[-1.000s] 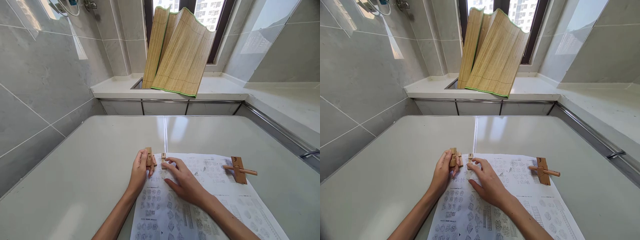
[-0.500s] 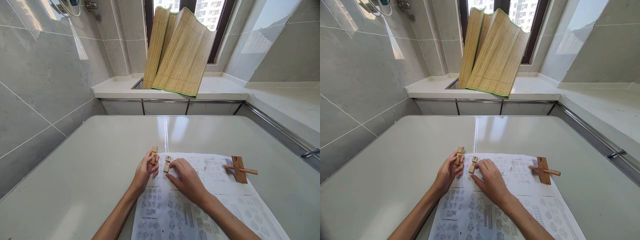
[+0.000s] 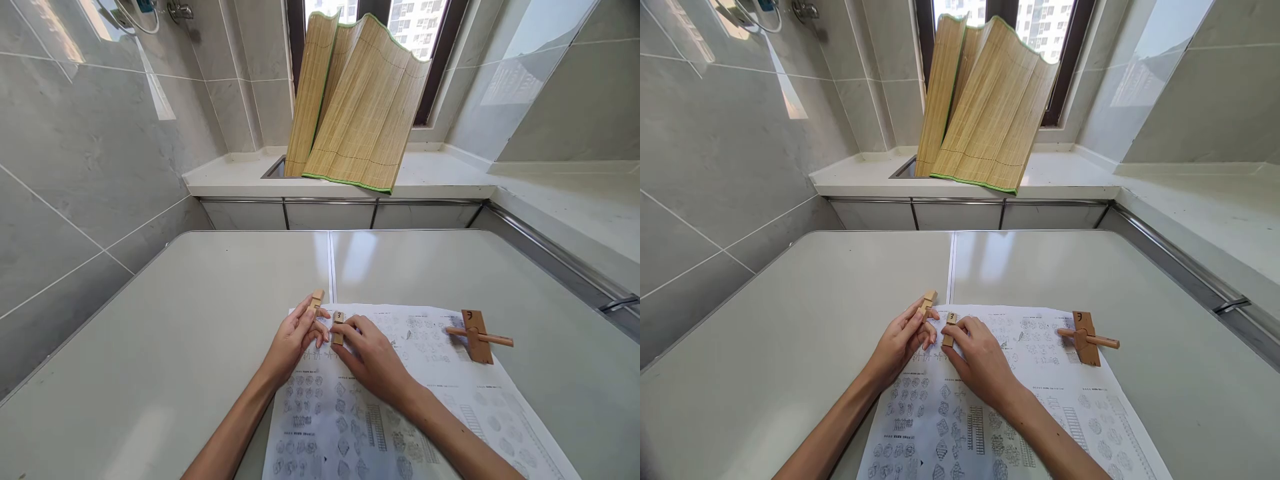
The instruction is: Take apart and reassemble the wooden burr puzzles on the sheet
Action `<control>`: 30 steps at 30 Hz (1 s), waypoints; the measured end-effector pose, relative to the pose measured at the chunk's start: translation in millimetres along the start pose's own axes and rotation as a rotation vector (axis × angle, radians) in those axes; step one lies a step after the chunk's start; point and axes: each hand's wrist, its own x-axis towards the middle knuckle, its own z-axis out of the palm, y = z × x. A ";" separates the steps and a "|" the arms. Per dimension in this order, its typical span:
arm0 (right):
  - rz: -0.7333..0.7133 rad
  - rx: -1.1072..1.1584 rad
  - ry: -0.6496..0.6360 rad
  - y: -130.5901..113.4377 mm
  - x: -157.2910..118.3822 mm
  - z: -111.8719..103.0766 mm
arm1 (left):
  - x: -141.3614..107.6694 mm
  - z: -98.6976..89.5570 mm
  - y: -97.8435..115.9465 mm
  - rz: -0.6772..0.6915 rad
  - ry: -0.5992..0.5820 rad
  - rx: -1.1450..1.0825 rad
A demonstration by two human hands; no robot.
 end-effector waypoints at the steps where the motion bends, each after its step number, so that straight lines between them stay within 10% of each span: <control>1: 0.026 0.028 0.018 0.2 0.4 -0.6 | 0.3 -0.4 -0.4 0.003 -0.003 0.013; 14: 0.174 0.403 0.250 -3.2 8.2 -14.4 | 0.4 -0.6 -3.3 -0.015 -0.013 0.078; 30: 0.375 1.071 -0.099 3.8 7.8 -22.0 | -6.3 4.4 0.8 -0.023 -0.177 0.205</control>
